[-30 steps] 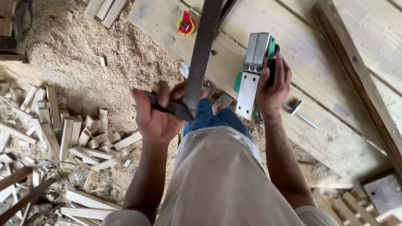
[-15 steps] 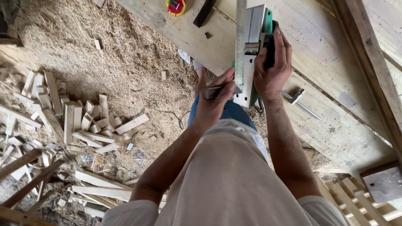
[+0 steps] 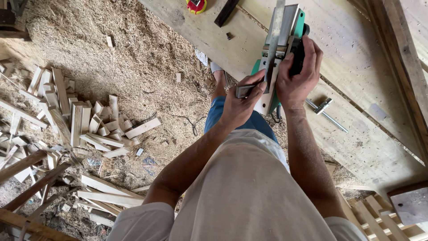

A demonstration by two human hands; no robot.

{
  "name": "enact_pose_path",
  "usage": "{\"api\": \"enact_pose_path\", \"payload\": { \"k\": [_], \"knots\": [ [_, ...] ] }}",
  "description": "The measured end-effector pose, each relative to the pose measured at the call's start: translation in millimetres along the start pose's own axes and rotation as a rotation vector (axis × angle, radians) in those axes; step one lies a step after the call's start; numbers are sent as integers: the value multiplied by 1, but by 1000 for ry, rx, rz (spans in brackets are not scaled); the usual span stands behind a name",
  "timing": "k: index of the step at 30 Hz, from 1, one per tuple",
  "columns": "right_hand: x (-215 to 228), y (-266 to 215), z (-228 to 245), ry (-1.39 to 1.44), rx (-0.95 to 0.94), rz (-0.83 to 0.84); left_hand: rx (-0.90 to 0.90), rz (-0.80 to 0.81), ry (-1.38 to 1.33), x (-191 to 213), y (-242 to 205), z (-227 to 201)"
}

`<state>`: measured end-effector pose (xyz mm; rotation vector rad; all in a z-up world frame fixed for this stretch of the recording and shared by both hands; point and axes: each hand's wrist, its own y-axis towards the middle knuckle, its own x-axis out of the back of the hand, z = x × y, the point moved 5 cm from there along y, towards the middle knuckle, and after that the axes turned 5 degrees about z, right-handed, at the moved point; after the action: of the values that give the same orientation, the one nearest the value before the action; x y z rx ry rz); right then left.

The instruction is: The person holds and adjusts an electric planer on a wooden workbench, using a tool to turn a component and checking its alignment.

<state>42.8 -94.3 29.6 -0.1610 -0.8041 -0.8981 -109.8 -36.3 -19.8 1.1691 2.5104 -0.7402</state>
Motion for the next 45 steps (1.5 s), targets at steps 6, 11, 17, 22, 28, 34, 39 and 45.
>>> {"api": "enact_pose_path", "payload": {
  "k": [6, 11, 17, 22, 28, 34, 39, 45],
  "knots": [
    [2, -2, 2, -3, -6, 26, -42, 10, -23, 0, 0, 4],
    [3, -3, 3, 7, 8, 34, -66, 14, -63, -2, -2, 4],
    [2, -7, 0, -5, 1, 40, -72, 27, -55, -4, -3, 7],
    [0, -6, -2, -29, 8, 34, -95, 30, -79, -6, 0, 11],
    [0, -13, -5, -13, 7, 28, -90, 34, -124, -5, -3, 21],
    [-1, -16, -7, -12, 20, 33, -100, 37, -71, -4, -2, 21],
    [-2, -14, -10, -11, 22, 40, -80, 70, -119, -4, -1, 23],
    [-1, -15, -9, -15, 45, 54, -58, 60, -81, -3, -3, 27]
  ]
}}
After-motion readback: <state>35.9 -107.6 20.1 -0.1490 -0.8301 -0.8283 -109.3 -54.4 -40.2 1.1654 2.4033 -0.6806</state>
